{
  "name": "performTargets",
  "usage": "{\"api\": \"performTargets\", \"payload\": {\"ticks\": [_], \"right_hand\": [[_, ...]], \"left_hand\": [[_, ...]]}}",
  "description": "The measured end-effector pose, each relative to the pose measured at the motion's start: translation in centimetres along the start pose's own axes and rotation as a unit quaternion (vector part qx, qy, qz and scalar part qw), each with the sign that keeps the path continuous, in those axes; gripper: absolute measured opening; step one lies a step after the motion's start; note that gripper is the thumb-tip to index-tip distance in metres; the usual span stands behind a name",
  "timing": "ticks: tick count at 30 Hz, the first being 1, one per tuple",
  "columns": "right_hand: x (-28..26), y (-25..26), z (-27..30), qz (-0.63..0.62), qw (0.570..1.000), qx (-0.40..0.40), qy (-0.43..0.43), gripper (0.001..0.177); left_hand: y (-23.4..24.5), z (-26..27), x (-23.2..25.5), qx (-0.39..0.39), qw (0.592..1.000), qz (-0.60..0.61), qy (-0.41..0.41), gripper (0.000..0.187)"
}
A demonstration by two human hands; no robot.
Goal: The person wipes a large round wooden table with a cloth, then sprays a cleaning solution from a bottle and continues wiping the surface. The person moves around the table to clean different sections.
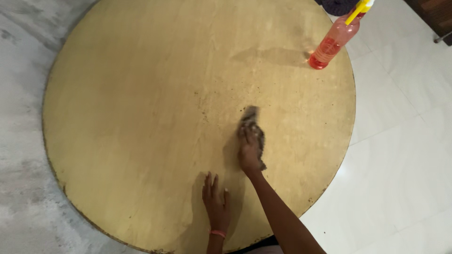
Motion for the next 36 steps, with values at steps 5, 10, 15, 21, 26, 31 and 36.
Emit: {"api": "performTargets", "payload": {"ticks": [5,10,15,21,26,31,36], "right_hand": [[2.0,8.5,-2.1,-0.348,0.928,0.132,-0.011,0.032],[12.9,21.8,-5.6,-0.358,0.866,0.345,0.041,0.031],[25.3,22.2,-7.1,0.185,0.961,0.168,-0.116,0.035],[24.4,14.2,-9.2,0.159,0.981,0.031,-0.103,0.049],[15.8,9.0,-8.8,0.036,0.997,-0.059,0.031,0.065],[9.1,8.6,-7.6,-0.138,0.975,-0.084,0.152,0.082],[15.4,13.1,-12.3,-0.668,0.726,-0.029,-0.162,0.033]], "left_hand": [[-2.3,-2.0,2.1,-0.003,1.000,0.017,-0.015,0.057],[-5.9,-3.8,5.6,0.009,0.999,0.026,-0.017,0.057],[-10.5,-5.3,9.0,0.058,0.998,0.020,0.016,0.055],[-14.7,-6.2,14.1,0.067,0.995,-0.009,0.077,0.057],[-15.9,-4.6,16.1,0.097,0.991,-0.017,0.085,0.055],[-16.2,-4.7,16.7,0.110,0.988,-0.030,0.100,0.048],[-16.6,-6.5,17.2,0.184,0.982,0.002,0.050,0.046]]}}
Point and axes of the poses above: each hand's wrist, its own z-axis away from the middle knuckle, its own y-axis out of the back of the hand, x = y × z, the point moved 2 cm from there along -z, towards the middle knuckle, and after that the axes turned 7 degrees about z, right-handed, at the moved point
